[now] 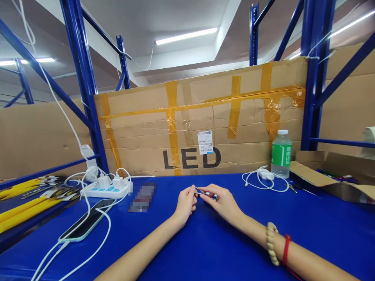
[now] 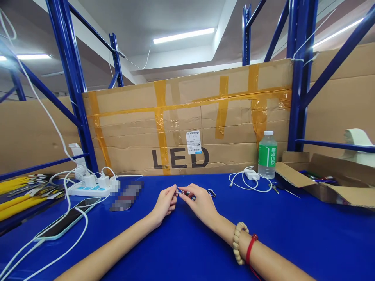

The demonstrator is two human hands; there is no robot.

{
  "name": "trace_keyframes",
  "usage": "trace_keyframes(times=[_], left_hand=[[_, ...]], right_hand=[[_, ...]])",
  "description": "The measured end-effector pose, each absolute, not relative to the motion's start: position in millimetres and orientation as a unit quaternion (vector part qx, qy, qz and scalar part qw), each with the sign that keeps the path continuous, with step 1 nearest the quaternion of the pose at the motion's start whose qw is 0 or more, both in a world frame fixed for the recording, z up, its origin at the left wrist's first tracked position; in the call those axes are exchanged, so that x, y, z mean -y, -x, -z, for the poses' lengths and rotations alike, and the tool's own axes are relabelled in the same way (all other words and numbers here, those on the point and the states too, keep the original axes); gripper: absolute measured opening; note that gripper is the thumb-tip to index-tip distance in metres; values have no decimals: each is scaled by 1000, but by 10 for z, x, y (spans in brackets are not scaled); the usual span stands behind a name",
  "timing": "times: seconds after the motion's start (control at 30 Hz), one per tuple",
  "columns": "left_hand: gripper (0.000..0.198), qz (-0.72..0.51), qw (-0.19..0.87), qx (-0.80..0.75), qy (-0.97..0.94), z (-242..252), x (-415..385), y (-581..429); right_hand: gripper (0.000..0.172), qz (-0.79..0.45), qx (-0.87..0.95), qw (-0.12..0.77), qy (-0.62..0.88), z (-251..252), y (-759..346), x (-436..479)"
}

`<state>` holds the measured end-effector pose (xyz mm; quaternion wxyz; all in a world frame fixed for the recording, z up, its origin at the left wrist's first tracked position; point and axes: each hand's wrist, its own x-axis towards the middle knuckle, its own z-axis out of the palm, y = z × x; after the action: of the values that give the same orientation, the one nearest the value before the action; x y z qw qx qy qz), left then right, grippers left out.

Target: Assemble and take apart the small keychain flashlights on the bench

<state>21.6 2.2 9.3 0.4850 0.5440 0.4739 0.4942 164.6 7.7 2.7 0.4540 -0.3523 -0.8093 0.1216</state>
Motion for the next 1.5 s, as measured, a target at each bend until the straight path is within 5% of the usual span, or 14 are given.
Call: trace_keyframes(times=[0.17,0.33,0.87,1.5], left_hand=[[49,-445,493,-481,-572,-93,20,-262],[52,-465,386,-462,-649,11,-39,-249],[54,-458,336,-446,-691,80,-135,-153],[55,-380,226,-491,-751,60,-50,-151]], right_hand=[[17,-91,816,455,345,-45,-1677,-98],[15,-64,834,420,351,-109,-1749,-105],[27,27,894,251,371,-109,-1736,-68],[20,25,908,289,301,-8,-1721,-97]])
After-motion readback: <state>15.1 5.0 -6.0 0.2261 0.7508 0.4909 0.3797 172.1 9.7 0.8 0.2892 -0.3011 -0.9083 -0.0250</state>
